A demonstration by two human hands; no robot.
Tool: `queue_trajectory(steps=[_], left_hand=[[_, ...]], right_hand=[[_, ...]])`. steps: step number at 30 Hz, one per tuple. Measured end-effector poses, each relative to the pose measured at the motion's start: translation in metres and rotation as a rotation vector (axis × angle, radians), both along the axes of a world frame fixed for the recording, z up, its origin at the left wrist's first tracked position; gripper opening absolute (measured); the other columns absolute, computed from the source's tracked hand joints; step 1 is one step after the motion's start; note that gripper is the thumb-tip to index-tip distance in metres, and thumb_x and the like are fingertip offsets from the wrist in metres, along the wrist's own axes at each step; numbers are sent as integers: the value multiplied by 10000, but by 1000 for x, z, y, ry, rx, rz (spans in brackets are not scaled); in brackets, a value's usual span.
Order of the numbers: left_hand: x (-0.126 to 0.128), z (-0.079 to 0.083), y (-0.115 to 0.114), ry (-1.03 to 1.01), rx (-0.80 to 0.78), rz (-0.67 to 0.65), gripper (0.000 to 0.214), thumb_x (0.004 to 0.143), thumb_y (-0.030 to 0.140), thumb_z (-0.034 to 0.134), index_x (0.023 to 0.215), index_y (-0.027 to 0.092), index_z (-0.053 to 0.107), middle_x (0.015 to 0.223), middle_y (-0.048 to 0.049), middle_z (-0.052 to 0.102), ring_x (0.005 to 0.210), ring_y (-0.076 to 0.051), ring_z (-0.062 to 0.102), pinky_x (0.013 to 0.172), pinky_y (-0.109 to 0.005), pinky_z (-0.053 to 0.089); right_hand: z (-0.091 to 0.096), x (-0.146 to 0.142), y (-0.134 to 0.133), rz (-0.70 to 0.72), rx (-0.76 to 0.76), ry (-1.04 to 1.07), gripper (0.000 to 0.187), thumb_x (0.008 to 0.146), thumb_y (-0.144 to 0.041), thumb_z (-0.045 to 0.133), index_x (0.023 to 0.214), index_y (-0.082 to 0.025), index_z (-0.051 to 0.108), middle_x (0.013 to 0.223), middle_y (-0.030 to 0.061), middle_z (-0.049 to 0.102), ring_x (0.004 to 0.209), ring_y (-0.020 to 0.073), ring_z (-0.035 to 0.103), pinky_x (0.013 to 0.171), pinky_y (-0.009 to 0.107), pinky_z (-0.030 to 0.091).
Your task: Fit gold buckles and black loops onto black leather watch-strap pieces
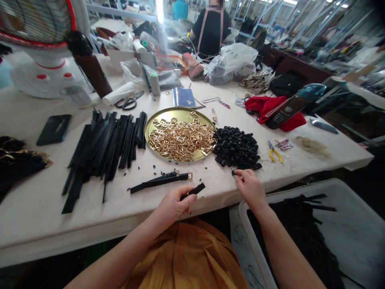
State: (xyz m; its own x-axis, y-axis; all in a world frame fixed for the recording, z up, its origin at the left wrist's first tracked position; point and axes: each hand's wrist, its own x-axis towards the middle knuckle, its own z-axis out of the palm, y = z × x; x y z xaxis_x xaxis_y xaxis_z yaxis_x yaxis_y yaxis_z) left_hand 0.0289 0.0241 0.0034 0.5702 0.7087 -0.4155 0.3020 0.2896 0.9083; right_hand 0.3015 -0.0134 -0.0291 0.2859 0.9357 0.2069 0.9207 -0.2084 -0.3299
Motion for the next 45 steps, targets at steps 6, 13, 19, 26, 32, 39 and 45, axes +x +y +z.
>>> queue_trajectory(steps=[6,13,19,26,32,39,45], left_hand=[[-3,0,-6,-37,-73,76,341,744,420,540,900,117,545,476,58,501,331,-31,344,339,-140,273],[-12,12,-20,-77,-27,75,462,759,394,541,1132,126,486,500,60,500,354,-37,358,357,-142,288],[-16,16,-29,-55,101,60,452,777,419,522,1143,155,496,548,50,517,408,-56,394,416,-174,310],[-22,24,-34,-60,309,-48,359,830,244,421,1167,145,501,742,-15,610,715,-125,546,695,-245,410],[-19,19,-24,-66,230,-43,343,839,280,409,1126,144,538,688,-7,599,626,-107,508,620,-218,390],[-21,13,-8,-47,148,58,315,816,317,442,1057,165,576,591,33,546,480,-70,403,514,-191,329],[-26,21,-3,-20,134,69,270,814,377,462,907,157,586,562,41,531,512,-76,423,525,-187,324]], right_hand=[[-3,10,14,101,-115,-332,219,813,-184,454,958,-142,613,876,131,583,741,238,543,631,329,380],[29,-37,-1,183,71,296,172,769,-368,555,771,-197,572,897,86,597,686,184,523,659,328,407],[54,-120,-28,266,-111,1193,254,680,-445,647,680,-214,541,847,23,635,710,159,532,624,274,416],[44,-126,-22,186,-125,1220,254,677,-444,654,680,-207,562,610,-26,543,596,128,490,586,256,395],[42,-131,-20,182,-105,1192,233,692,-423,648,693,-206,563,633,-14,555,609,140,505,587,267,408],[36,-132,-15,151,-17,1238,171,704,-368,656,678,-212,591,906,26,620,817,177,546,748,304,415],[23,-123,-13,24,-2,1449,224,672,-360,696,628,-196,551,808,4,626,723,137,537,720,277,400]])
